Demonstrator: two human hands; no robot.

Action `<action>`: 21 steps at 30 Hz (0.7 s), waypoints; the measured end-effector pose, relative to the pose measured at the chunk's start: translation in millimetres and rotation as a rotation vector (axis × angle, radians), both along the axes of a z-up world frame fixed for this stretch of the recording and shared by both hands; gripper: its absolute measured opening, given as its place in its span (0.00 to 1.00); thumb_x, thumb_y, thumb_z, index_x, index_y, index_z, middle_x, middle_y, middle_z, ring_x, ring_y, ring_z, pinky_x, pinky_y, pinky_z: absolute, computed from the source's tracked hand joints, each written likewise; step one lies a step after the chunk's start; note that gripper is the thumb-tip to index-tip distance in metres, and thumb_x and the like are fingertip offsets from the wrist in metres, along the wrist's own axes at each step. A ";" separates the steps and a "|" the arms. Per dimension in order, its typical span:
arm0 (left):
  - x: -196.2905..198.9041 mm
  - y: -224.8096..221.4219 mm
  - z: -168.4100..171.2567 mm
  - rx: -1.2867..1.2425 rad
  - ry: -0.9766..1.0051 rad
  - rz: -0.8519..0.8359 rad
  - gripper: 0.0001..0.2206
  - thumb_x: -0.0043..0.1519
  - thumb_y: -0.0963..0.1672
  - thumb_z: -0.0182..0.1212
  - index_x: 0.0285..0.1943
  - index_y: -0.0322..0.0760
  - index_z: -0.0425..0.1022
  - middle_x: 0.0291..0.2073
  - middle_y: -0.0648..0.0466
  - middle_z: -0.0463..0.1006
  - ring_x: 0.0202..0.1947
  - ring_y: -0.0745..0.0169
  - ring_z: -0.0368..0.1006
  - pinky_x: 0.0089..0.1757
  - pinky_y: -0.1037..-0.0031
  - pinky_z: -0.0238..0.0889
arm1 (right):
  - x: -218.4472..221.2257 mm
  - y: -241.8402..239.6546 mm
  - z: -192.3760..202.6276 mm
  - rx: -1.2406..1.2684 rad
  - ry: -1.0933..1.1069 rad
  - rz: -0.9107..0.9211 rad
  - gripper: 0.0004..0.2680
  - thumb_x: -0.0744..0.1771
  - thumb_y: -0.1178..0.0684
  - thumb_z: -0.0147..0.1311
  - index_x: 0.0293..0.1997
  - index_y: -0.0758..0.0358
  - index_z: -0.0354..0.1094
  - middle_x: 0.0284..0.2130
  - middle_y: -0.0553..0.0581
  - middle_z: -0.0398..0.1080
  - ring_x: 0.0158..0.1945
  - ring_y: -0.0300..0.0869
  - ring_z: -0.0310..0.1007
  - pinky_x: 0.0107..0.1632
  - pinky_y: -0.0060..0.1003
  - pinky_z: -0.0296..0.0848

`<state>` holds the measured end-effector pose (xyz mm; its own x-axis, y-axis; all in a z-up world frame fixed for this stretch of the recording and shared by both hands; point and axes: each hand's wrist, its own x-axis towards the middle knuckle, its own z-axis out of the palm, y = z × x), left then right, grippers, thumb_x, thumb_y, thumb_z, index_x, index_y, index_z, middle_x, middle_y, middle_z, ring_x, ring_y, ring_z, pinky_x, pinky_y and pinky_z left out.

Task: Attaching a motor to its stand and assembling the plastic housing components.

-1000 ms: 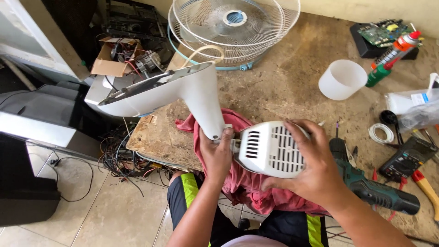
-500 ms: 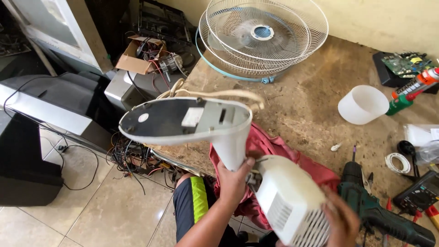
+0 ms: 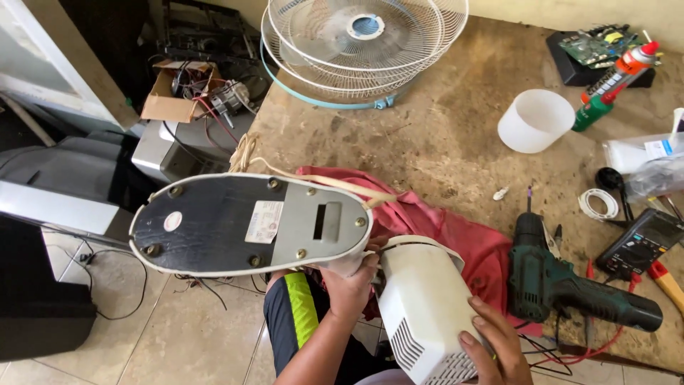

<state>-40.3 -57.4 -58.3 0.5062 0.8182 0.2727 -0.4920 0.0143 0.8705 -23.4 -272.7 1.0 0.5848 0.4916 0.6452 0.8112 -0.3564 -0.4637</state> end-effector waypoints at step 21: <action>-1.7 6.6 -34.9 0.089 -0.035 -0.075 0.05 0.60 0.39 0.59 0.42 0.30 0.71 0.40 0.38 0.82 0.46 0.40 0.81 0.55 0.51 0.72 | 15.6 -9.8 -24.5 -0.087 -0.080 0.137 0.14 0.69 0.45 0.50 0.61 0.54 0.64 0.56 0.60 0.62 0.66 0.61 0.69 0.68 0.61 0.74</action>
<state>-42.0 -50.8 -93.2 0.5540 0.7502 0.3610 -0.5228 -0.0240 0.8521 -7.8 -282.5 -23.5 0.4571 0.6194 0.6383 0.8879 -0.2762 -0.3679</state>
